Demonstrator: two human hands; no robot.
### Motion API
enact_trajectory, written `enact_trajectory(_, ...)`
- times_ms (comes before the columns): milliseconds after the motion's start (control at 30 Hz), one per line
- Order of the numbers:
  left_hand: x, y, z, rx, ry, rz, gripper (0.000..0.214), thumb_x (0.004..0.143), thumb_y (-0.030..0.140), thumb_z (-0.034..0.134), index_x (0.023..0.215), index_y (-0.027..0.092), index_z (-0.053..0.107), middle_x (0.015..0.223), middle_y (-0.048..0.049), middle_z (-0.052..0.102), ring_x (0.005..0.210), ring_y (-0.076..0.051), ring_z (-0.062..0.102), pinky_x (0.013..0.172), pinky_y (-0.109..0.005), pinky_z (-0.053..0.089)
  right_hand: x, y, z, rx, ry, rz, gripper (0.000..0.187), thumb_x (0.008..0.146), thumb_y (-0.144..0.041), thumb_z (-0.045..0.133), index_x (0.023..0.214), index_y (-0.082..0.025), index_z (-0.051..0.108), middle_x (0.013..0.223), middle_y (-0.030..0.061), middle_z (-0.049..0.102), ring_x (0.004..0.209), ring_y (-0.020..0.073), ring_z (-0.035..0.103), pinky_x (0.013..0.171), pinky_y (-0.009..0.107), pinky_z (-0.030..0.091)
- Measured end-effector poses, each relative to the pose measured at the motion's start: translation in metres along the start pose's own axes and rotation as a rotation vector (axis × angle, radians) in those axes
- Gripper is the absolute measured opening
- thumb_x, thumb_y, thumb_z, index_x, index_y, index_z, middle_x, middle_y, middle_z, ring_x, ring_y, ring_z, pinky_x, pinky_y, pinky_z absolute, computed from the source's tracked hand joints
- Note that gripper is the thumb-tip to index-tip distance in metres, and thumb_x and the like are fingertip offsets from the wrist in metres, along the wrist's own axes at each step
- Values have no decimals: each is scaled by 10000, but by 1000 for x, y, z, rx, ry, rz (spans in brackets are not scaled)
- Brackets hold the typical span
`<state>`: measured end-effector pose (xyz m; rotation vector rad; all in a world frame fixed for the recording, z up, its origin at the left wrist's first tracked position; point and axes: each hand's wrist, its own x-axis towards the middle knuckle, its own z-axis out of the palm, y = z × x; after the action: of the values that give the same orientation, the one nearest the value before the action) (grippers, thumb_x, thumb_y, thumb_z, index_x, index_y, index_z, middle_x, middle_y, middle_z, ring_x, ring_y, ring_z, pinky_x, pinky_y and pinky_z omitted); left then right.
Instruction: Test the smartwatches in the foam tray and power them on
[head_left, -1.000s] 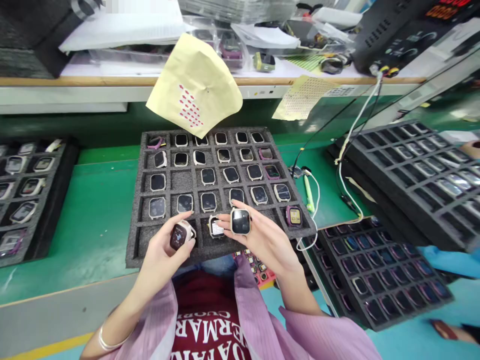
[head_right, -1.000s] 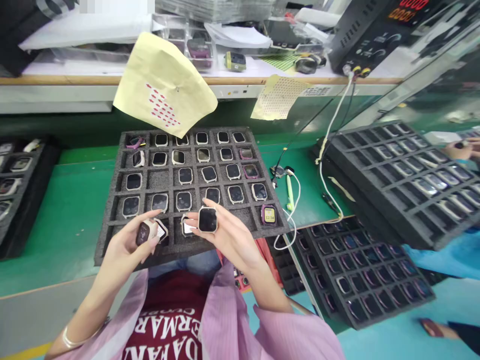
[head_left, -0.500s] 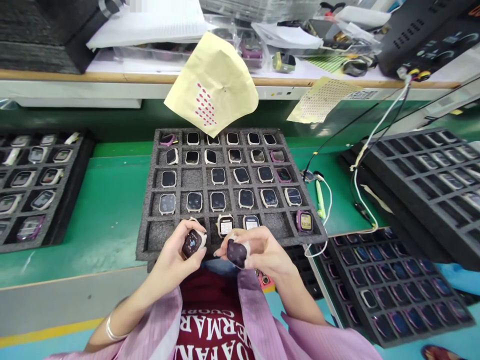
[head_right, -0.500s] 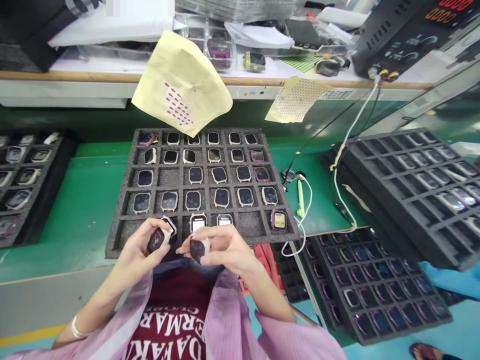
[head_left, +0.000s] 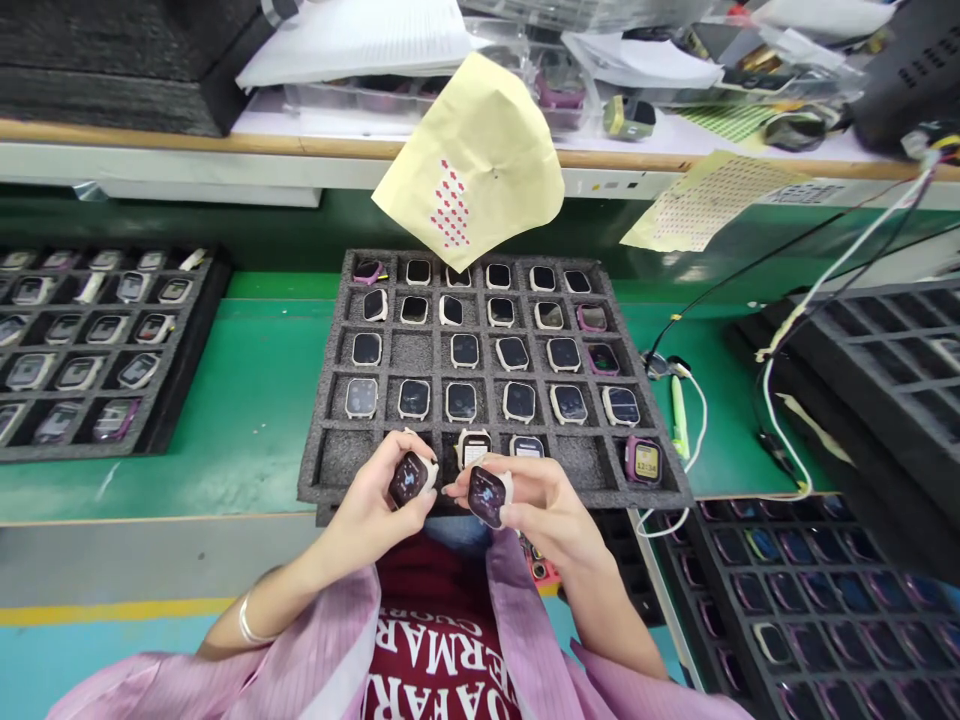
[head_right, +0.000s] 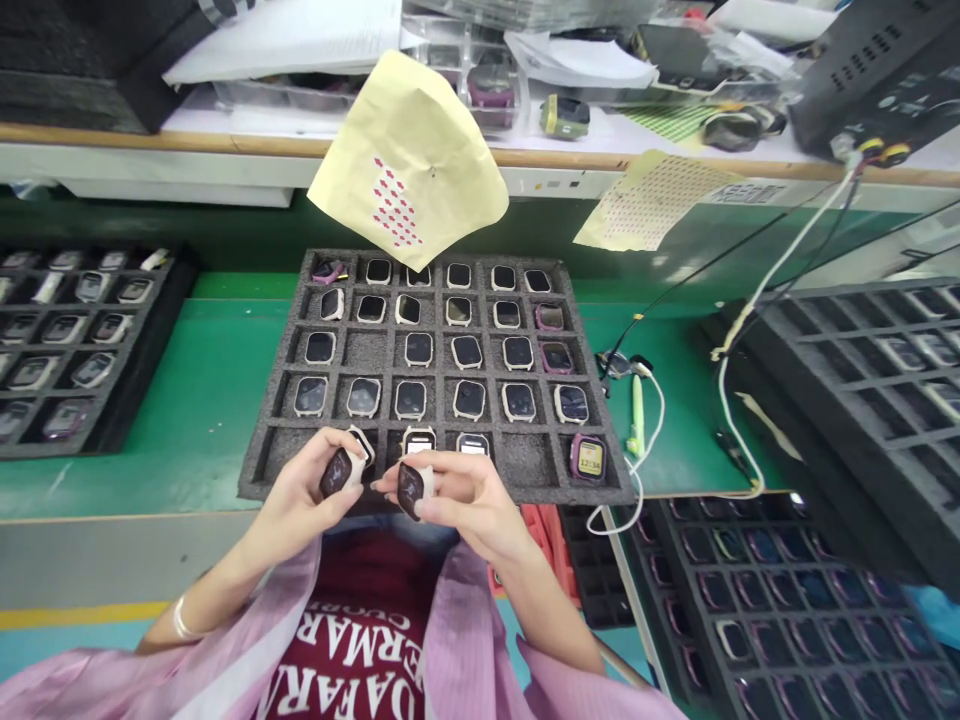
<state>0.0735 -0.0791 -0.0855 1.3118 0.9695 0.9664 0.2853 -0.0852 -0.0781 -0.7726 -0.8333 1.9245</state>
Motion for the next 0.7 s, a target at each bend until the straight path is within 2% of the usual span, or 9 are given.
enact_trajectory(200,0,2,-2,-37,2,12,258,825,71,577,999,240,490,868,25,483,763,-117,450,693,-212,390,2,-2,5,-21,-40,-48,347,741,-157,786,1068,-259,737,1049,78,756,1002,239,714,942,408,522)
enact_trajectory(433,2,0,-4,-200,-51,40,212,873,153,572,1030,233,454,776,34,476,647,-106,437,606,-226,386,3,-4,7,-38,-19,-70,362,722,-143,795,1065,-247,743,1041,69,747,994,232,710,928,399,536)
enact_trajectory(567,2,4,-2,-193,-57,98,173,884,176,576,1004,224,460,819,11,496,725,-129,491,693,-274,419,2,-5,9,-63,-1,-72,349,710,-150,800,1043,-242,751,1038,68,737,996,244,706,903,392,552)
enact_trajectory(700,1,6,-2,-157,-69,60,158,898,216,572,1007,221,457,848,-5,514,777,-148,526,741,-298,437,1,-5,11,-74,10,-58,346,702,-172,808,1035,-247,753,1027,65,737,989,251,705,911,409,545)
